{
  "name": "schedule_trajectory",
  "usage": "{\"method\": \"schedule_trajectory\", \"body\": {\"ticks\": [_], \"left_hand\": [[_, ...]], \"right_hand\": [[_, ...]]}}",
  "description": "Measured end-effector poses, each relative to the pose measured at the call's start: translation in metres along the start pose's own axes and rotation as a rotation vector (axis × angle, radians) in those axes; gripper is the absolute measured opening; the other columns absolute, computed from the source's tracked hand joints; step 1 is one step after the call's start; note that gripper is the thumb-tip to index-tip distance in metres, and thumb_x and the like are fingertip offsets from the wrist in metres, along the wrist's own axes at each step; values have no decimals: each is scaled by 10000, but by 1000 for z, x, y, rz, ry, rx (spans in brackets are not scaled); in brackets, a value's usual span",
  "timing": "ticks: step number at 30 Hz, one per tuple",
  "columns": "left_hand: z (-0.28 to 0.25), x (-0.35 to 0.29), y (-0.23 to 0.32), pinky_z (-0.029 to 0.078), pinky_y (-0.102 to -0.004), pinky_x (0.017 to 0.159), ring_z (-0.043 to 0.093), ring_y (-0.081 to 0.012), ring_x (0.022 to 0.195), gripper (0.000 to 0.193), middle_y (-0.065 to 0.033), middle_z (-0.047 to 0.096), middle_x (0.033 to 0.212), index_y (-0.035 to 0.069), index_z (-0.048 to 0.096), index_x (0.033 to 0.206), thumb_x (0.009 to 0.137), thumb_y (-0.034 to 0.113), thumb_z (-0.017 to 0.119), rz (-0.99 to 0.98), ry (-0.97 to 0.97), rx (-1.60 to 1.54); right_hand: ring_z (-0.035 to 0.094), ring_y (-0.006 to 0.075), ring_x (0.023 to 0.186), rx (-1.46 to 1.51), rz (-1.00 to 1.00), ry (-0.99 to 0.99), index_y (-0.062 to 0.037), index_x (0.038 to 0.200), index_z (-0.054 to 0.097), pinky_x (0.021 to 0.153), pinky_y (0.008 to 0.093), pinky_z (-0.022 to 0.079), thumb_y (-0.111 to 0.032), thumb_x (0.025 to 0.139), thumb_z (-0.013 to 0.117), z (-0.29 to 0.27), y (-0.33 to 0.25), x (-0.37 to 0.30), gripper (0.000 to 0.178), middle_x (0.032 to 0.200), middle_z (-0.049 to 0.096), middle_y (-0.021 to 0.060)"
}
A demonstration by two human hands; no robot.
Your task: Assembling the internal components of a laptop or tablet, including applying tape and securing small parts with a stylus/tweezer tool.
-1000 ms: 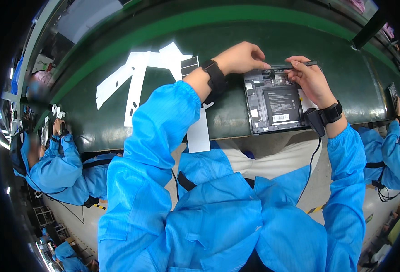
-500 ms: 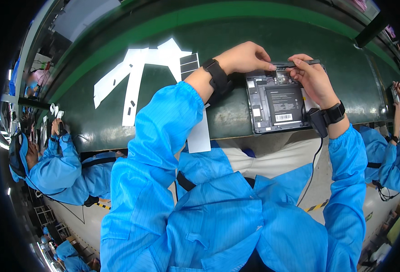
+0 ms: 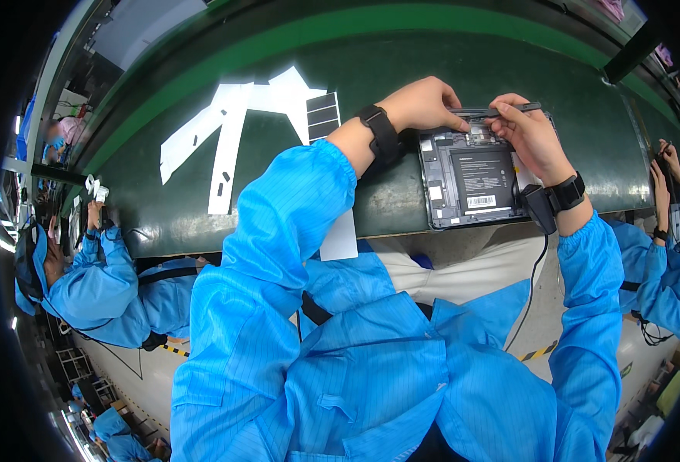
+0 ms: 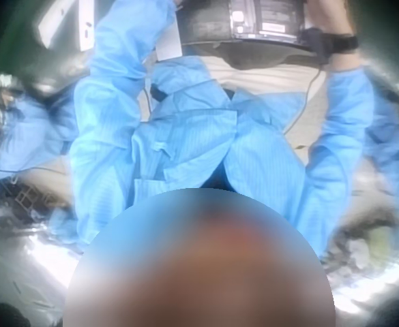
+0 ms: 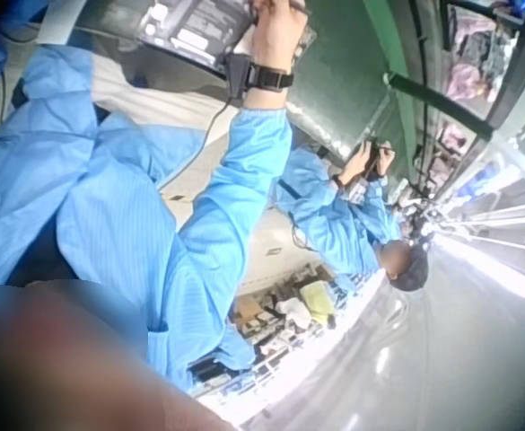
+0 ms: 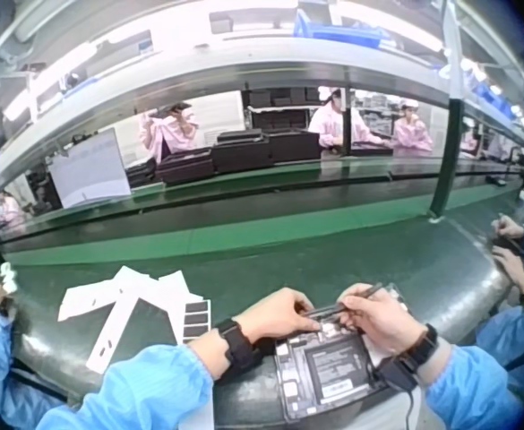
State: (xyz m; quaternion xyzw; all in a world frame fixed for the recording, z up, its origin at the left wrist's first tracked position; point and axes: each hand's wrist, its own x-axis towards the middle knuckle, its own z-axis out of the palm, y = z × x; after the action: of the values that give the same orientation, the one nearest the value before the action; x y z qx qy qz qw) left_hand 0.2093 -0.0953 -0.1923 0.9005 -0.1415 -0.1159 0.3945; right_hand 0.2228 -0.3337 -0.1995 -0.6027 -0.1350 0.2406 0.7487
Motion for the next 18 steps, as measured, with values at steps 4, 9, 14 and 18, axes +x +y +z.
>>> {"method": "schedule_trajectory", "body": {"ticks": [4, 9, 14, 18], "left_hand": [[0, 1, 0, 520, -319, 816, 675, -233, 882, 510, -146, 719, 977, 1, 718, 1073, 729, 354, 850, -12, 6, 12], [2, -1, 1, 521, -317, 806, 678, -230, 869, 493, -145, 720, 973, 6, 717, 1077, 745, 353, 831, -13, 3, 6], [2, -2, 0, 533, -334, 803, 695, -260, 879, 501, -167, 726, 969, 14, 728, 1065, 710, 355, 822, -5, -3, -15], [4, -2, -1, 531, -333, 807, 694, -263, 889, 520, -168, 724, 990, 15, 719, 1089, 713, 358, 820, -5, 4, -11]], "right_hand": [[584, 85, 810, -3, -5, -12, -35, 1072, 622, 770, 232, 471, -146, 983, 578, 1, -1, 0, 149, 929, 631, 20], [581, 83, 811, -13, -8, -11, -32, 1071, 621, 769, 230, 470, -142, 986, 578, 2, -1, 0, 146, 932, 631, 25], [592, 81, 801, -47, -15, -4, -29, 1071, 620, 760, 226, 474, -138, 985, 580, 3, 0, 1, 144, 911, 639, 26], [600, 74, 793, -99, -14, 7, -34, 1068, 622, 742, 214, 478, -145, 986, 578, 5, 1, 0, 145, 877, 646, 19]]}}
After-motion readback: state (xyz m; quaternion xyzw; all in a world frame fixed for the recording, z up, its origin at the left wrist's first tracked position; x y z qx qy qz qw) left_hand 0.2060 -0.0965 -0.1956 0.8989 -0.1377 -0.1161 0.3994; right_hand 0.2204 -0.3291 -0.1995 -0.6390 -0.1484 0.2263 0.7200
